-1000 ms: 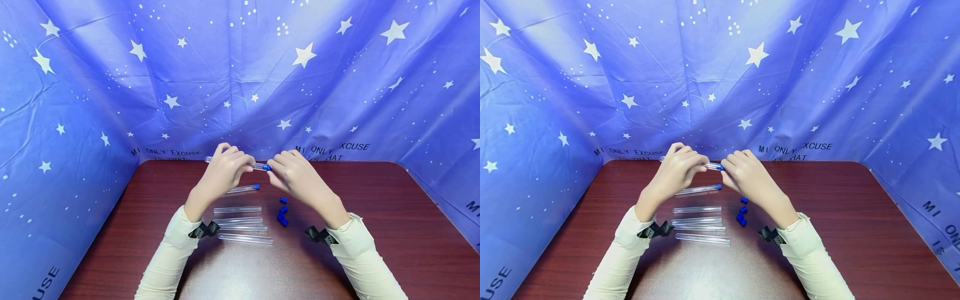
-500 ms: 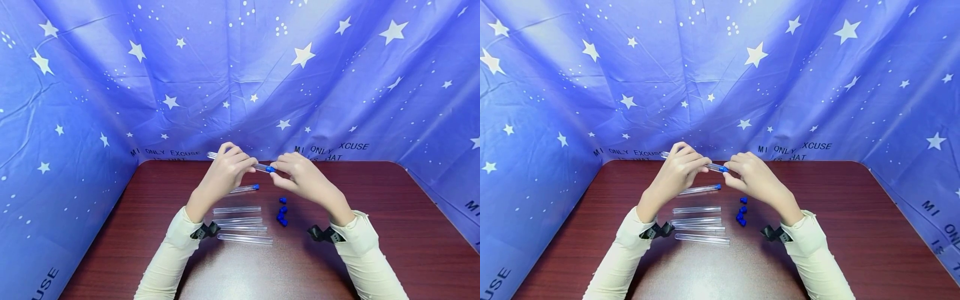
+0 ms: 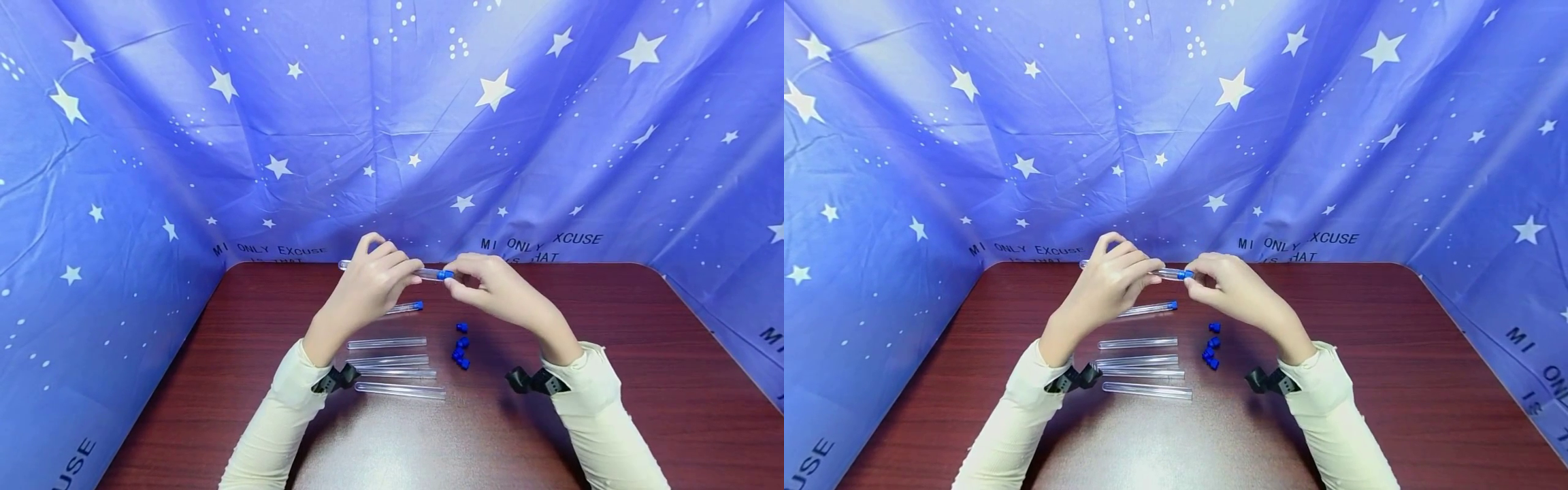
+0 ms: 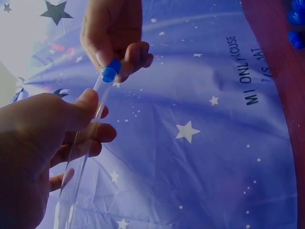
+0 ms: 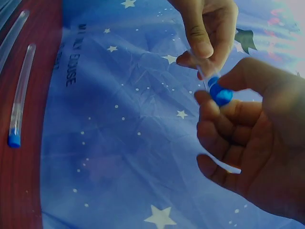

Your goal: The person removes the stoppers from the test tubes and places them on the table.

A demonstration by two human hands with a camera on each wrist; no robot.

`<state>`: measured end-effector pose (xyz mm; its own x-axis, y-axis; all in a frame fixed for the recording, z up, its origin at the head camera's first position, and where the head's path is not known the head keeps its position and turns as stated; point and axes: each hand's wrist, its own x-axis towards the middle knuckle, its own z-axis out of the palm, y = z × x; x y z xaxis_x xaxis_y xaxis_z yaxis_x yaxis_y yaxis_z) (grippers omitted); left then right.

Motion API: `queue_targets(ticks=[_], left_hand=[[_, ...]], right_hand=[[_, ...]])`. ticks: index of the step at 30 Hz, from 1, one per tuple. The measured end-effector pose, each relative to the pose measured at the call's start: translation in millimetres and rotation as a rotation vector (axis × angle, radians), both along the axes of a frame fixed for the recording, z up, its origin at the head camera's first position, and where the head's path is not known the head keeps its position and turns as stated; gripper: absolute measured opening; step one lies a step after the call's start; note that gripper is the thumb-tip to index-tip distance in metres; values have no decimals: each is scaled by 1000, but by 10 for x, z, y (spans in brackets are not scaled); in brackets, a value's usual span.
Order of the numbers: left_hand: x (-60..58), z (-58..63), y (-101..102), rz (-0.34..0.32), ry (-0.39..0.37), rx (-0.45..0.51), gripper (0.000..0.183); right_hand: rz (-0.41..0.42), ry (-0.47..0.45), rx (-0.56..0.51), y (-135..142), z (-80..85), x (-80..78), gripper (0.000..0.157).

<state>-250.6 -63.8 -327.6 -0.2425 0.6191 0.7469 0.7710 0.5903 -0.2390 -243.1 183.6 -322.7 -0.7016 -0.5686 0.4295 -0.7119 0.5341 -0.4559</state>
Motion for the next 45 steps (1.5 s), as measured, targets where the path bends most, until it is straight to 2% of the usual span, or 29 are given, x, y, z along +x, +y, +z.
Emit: queue_targets(ticks=[3,5,10,18,20,26,29,38,45], left_hand=[[-1,-8,-2,4,-21,-3,13],[-3,-13,-1,4,-31,1,15],[-7,-19,7,10,-31,4,19],[-13,-22,27,18,-13,12,16],[-10,-27,32,16,-12,11,15],[-1,-24,40,29,-11,-16,15],[3,-24,43,40,-12,-24,14],[9,-34,36,57,-26,-31,14],[17,-24,22,55,-51,-31,19]], right_hand=[[-42,81,62,-17,17,30,8],[-52,98,79,-25,28,44,10],[-41,102,87,-30,34,59,13],[4,90,71,-33,11,36,10],[15,132,72,-38,1,25,10],[50,346,86,-69,-35,-6,10],[50,425,93,-87,-62,-16,11],[26,556,125,-123,-79,-5,10],[11,607,135,-137,-90,1,13]])
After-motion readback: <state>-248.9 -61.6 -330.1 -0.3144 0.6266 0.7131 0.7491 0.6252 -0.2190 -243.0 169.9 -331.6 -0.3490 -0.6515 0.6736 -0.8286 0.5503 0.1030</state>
